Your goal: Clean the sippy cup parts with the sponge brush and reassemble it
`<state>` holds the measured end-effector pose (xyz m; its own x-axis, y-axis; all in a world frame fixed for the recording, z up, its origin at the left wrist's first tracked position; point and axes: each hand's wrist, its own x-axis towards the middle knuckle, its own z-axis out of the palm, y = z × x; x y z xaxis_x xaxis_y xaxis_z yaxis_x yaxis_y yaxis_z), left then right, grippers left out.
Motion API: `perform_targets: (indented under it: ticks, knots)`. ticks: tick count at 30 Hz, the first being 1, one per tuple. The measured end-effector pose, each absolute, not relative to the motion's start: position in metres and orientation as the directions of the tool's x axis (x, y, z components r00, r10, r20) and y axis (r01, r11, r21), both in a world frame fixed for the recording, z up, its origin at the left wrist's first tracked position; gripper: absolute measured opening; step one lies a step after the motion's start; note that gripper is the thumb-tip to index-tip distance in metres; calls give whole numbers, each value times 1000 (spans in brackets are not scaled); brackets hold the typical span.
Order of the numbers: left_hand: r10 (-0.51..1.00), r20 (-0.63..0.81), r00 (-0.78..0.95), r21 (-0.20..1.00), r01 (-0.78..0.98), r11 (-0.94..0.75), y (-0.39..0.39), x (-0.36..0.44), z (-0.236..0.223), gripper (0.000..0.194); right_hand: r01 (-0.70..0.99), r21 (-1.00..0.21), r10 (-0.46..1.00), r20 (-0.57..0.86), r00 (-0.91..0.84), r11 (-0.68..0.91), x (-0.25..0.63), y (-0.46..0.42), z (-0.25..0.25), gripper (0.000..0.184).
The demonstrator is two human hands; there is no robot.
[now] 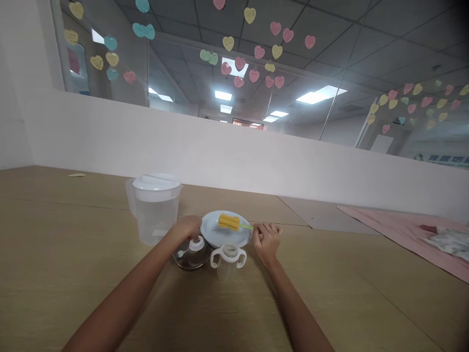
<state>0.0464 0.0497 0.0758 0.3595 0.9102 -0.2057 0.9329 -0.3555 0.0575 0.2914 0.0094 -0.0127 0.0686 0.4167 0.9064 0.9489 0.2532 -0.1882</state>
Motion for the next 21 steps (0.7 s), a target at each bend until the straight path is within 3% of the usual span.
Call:
perform_targets:
  ticks: [12, 21]
  knots:
    - [868, -393, 304, 217, 948, -234, 56, 41, 69, 15, 961, -130, 388, 921, 26, 243, 291, 10, -12, 20]
    - [896, -348, 276, 233, 951, -203, 66, 32, 61, 21, 960, -129, 391, 920, 23, 248, 291, 10, -14, 19]
